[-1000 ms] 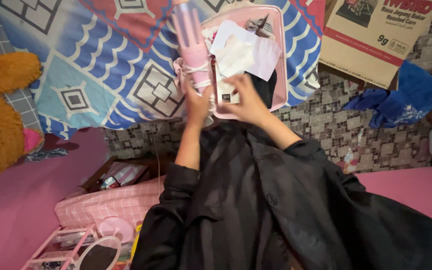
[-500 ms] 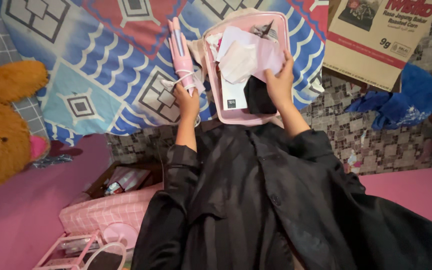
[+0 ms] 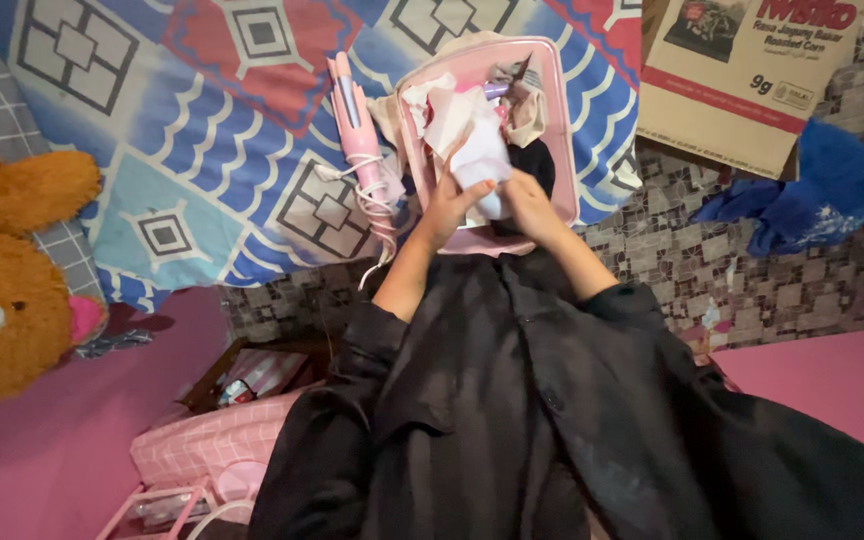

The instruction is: The person unpacks a pink cosmetic bag on a patterned bedspread, removes various items including a hair curler, papers, and small containers, and places them into a nearby storage area. They then return to the bag to remove additional items and place them into the storage area as well.

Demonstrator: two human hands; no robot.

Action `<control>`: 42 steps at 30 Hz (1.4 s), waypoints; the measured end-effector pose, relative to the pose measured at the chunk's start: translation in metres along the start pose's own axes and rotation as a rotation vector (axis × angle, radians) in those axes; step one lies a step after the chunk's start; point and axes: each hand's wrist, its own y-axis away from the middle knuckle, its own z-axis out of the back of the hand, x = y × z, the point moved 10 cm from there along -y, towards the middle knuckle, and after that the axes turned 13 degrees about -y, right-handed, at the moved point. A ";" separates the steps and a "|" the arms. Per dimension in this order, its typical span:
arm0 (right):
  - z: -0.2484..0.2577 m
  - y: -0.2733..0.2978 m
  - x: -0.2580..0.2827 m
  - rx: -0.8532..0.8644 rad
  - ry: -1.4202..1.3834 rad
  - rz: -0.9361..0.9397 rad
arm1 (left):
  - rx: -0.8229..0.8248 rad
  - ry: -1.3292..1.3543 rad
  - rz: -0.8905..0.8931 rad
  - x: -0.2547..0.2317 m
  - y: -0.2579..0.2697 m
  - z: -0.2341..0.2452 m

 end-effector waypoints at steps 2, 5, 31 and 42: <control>-0.011 0.006 -0.005 0.106 -0.006 -0.118 | -0.086 -0.157 0.104 0.031 -0.003 0.014; -0.022 0.014 0.010 0.212 -0.025 -0.219 | -0.299 -0.497 0.133 0.058 0.001 0.053; 0.033 0.057 0.119 -0.107 0.223 -0.268 | -0.644 -0.838 0.090 0.065 0.032 0.115; -0.054 0.022 0.110 0.418 0.492 0.044 | -0.208 -0.270 0.003 0.020 0.010 0.020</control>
